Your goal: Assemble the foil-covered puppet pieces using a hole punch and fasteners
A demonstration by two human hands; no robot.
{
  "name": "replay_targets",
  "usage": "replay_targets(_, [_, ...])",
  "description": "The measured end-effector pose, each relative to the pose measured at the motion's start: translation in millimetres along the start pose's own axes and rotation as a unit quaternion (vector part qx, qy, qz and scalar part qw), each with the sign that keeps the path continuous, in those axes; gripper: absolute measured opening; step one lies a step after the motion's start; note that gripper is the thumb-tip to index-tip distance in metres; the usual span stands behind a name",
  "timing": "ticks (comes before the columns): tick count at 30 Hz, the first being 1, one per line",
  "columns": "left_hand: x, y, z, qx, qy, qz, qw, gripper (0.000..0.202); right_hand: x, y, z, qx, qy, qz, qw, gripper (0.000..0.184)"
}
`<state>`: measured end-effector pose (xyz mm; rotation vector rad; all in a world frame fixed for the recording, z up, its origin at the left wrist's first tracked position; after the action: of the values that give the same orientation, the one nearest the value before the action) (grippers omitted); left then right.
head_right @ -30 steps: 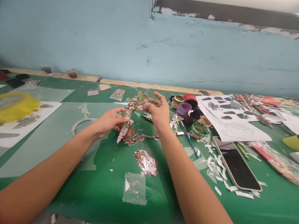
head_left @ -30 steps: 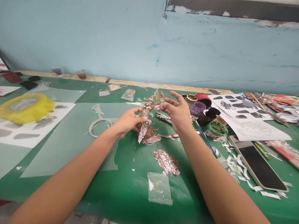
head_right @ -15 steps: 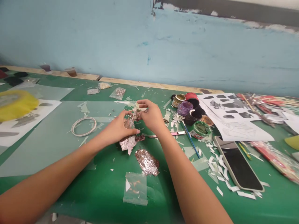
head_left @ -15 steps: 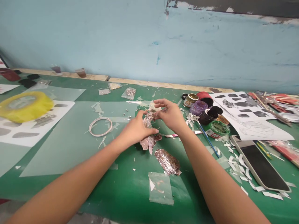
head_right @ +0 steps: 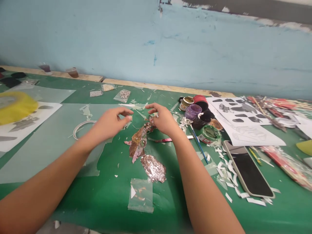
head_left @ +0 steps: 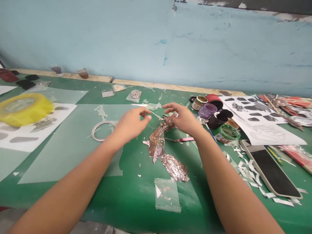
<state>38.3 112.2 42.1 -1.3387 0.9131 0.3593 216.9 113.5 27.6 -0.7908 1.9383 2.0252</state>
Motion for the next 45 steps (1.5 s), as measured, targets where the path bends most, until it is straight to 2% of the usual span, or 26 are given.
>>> replay_targets(3, [-25.5,13.0,6.0,-0.027,-0.031,0.008,0.999,0.023,1.9,-0.1,0.3,-0.003,-0.009,-0.036,0.999,0.053])
replay_targets(5, [-28.9,19.0,9.0,-0.044,-0.018,0.050,0.998,0.020,2.9,-0.1,0.8,-0.009,-0.027,-0.047,0.998,0.053])
replay_targets(7, [-22.3,19.6,10.7,-0.042,0.012,0.084,0.995,0.018,3.1,0.6,1.4,-0.024,-0.052,-0.043,0.997,0.054])
replay_targets(10, [-1.9,6.6,10.0,0.016,0.058,0.088,0.994,0.017,3.8,0.7,3.5,-0.049,-0.073,0.016,0.996,0.053])
replay_targets(12, [6.5,-1.5,7.7,0.042,0.049,0.071,0.995,0.023,4.0,0.1,5.0,-0.061,-0.077,0.089,0.991,0.052])
replay_targets(15, [10.2,1.9,5.5,0.008,0.003,0.037,0.999,0.042,4.7,4.1,5.1,-0.079,-0.068,0.183,0.978,0.053])
replay_targets(17, [16.1,8.7,5.7,-0.026,0.005,0.004,1.000,0.061,7.9,10.6,3.8,-0.091,-0.045,0.211,0.972,0.058])
replay_targets(19, [17.1,9.1,6.4,-0.020,-0.008,-0.027,0.999,0.067,13.4,17.9,1.7,-0.100,-0.015,0.213,0.972,0.062])
replay_targets(22, [7.1,-6.2,4.4,0.069,-0.074,-0.026,0.995,0.045,23.6,25.8,-1.2,-0.094,0.018,0.174,0.980,0.063])
replay_targets(25, [7.0,-18.5,2.1,0.138,-0.080,0.007,0.987,0.022,33.9,29.7,-2.7,-0.080,0.043,0.141,0.986,0.066])
replay_targets(31, [10.1,-20.7,-0.1,0.153,-0.079,0.040,0.984,0.023,40.1,31.4,-5.0,-0.071,0.049,0.159,0.984,0.076])
replay_targets(34, [13.8,-21.4,0.3,0.158,-0.076,0.013,0.984,0.024,42.2,32.1,-5.0,-0.077,0.052,0.174,0.980,0.079])
replay_targets(37, [16.8,-14.0,5.3,0.128,-0.073,-0.034,0.989,0.015,41.9,32.7,-3.5,-0.081,0.054,0.157,0.983,0.079])
replay_targets(40, [15.3,-4.3,11.8,0.097,-0.060,-0.073,0.991,0.011,18.3,35.6,-7.5,-0.091,-0.018,0.072,0.993,0.067])
replay_targets(42, [10.9,1.8,15.6,0.083,-0.050,-0.096,0.991,0.013,1.2,39.9,-14.9,-0.092,-0.053,-0.019,0.994,0.045])
replay_targets(43, [8.0,4.1,17.2,0.081,-0.046,-0.105,0.990,0.015,-0.1,40.0,-17.8,-0.082,-0.032,-0.059,0.994,0.032])
replay_targets(45, [1.8,7.3,19.1,0.083,-0.045,-0.128,0.987,0.019,12.8,32.7,-23.6,-0.045,0.070,-0.105,0.991,0.016])
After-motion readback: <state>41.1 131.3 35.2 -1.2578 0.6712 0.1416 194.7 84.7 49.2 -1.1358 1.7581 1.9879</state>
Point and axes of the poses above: each hand's wrist, its own z-axis towards the middle knuckle, its own x-axis out of the palm, y = z × x, the point moved 9 cm from there along z, towards the middle knuckle, and after that the axes turned 9 degrees about y, right-handed, at the moved point
